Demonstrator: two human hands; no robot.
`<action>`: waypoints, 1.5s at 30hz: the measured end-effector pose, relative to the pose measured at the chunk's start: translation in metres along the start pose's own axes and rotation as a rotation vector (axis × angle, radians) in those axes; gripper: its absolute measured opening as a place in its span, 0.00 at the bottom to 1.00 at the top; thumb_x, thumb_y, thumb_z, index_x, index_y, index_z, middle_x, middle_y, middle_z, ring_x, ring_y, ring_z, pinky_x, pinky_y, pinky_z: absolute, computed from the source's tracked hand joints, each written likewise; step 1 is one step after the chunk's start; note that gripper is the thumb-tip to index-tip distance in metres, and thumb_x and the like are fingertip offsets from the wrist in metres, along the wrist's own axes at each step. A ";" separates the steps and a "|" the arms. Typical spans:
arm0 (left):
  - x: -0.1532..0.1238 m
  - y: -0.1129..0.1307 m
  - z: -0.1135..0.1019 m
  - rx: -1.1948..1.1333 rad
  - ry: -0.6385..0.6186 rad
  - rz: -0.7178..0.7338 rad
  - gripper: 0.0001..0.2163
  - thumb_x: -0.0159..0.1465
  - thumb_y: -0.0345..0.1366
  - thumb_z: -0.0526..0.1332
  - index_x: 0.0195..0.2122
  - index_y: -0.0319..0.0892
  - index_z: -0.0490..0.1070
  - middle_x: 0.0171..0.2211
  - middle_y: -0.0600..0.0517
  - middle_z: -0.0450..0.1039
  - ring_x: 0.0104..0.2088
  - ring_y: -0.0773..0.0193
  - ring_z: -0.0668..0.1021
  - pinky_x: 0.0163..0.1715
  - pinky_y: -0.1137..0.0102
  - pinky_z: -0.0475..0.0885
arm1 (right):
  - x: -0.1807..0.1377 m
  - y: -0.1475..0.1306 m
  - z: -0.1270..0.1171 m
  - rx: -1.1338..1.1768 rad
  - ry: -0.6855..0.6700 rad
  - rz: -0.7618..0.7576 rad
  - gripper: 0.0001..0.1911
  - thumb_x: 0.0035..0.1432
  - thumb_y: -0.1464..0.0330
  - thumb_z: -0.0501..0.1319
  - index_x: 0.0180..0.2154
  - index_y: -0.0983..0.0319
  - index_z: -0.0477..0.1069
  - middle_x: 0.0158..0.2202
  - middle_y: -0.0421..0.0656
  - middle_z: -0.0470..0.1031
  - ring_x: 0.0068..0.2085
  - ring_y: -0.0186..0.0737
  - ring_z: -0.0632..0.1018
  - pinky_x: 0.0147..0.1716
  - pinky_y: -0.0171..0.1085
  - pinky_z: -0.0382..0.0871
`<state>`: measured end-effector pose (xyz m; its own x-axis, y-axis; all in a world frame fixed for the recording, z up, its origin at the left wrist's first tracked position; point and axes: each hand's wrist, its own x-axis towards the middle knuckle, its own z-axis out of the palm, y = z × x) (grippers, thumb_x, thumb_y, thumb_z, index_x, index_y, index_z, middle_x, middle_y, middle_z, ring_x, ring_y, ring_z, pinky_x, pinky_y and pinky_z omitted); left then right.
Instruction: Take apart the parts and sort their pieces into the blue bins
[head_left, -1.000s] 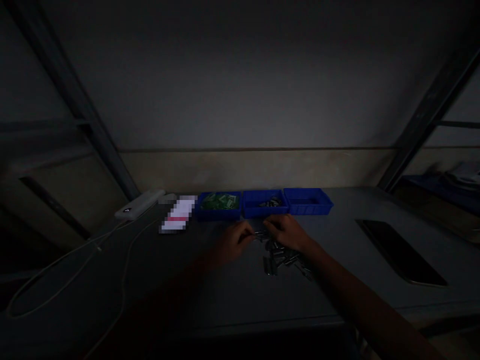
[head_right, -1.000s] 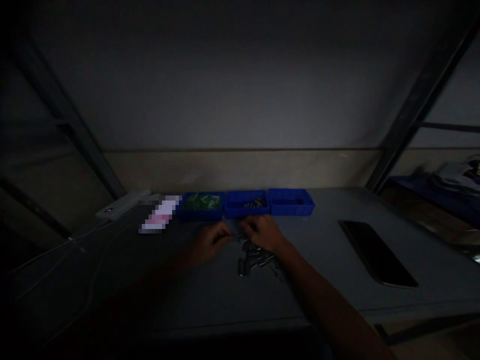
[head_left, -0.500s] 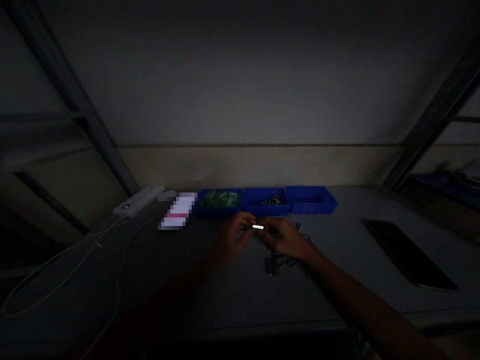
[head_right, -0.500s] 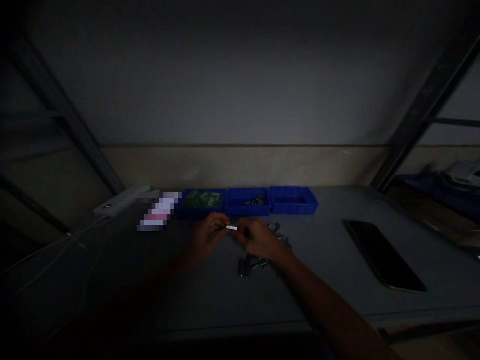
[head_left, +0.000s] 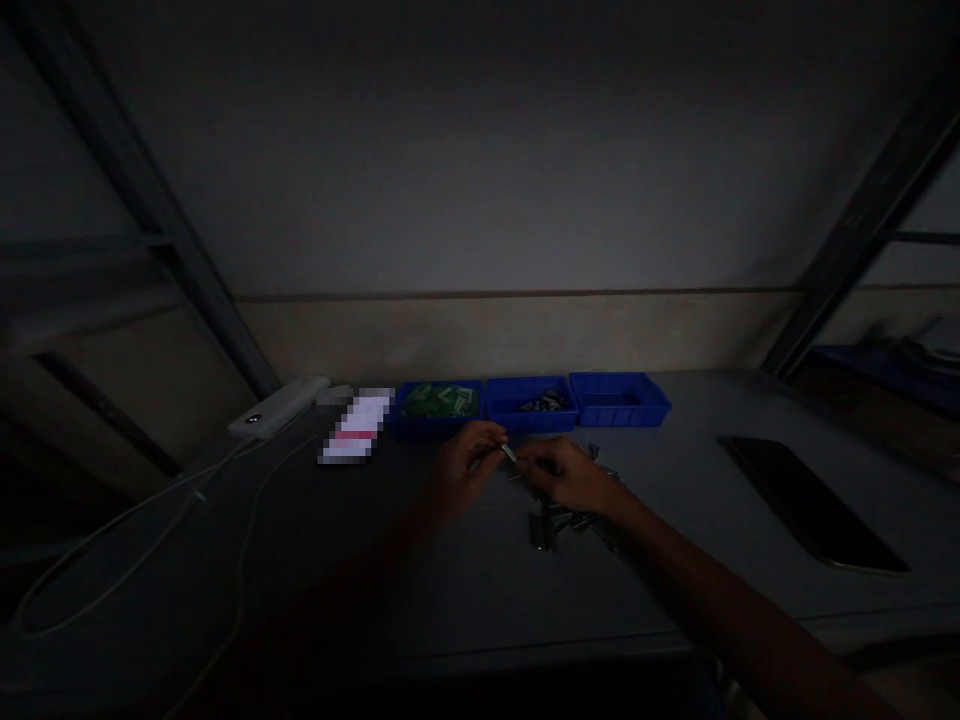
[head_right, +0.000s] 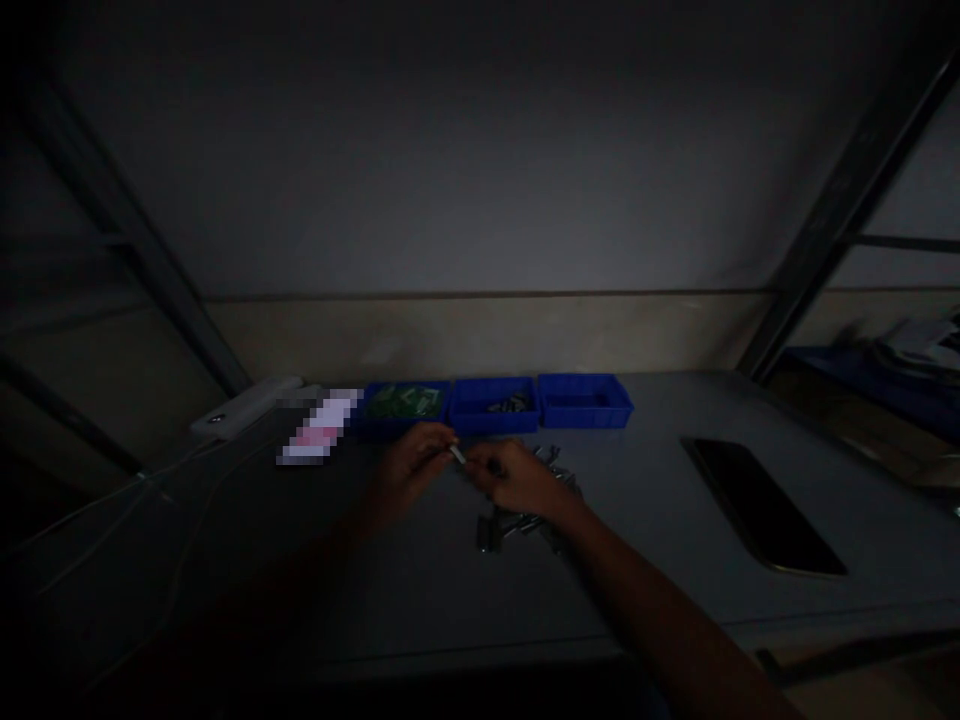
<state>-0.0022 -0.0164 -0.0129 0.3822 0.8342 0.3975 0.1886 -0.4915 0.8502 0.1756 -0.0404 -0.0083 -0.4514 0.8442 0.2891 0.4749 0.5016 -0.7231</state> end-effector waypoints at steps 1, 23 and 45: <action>0.000 0.001 0.000 -0.033 0.006 -0.010 0.08 0.56 0.33 0.58 0.38 0.41 0.65 0.38 0.49 0.71 0.39 0.65 0.74 0.40 0.69 0.70 | 0.001 0.001 0.002 -0.016 0.017 -0.012 0.15 0.58 0.63 0.51 0.26 0.64 0.68 0.21 0.37 0.66 0.23 0.29 0.65 0.23 0.29 0.55; -0.005 0.001 -0.003 0.179 -0.067 0.257 0.09 0.59 0.31 0.56 0.41 0.40 0.65 0.38 0.47 0.72 0.39 0.65 0.76 0.40 0.68 0.73 | 0.004 0.003 -0.003 0.404 -0.065 0.157 0.19 0.50 0.54 0.58 0.26 0.65 0.69 0.19 0.37 0.66 0.21 0.29 0.66 0.22 0.31 0.59; 0.004 -0.003 -0.006 0.104 -0.169 -0.251 0.21 0.61 0.49 0.46 0.25 0.38 0.67 0.18 0.55 0.64 0.19 0.71 0.66 0.18 0.75 0.60 | 0.002 0.008 0.001 0.446 0.063 0.173 0.05 0.45 0.69 0.57 0.23 0.64 0.69 0.19 0.37 0.68 0.21 0.28 0.67 0.22 0.29 0.60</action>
<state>-0.0068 -0.0101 -0.0122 0.4548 0.8839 0.1092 0.3839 -0.3052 0.8715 0.1776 -0.0343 -0.0142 -0.3413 0.9247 0.1686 0.1620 0.2345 -0.9585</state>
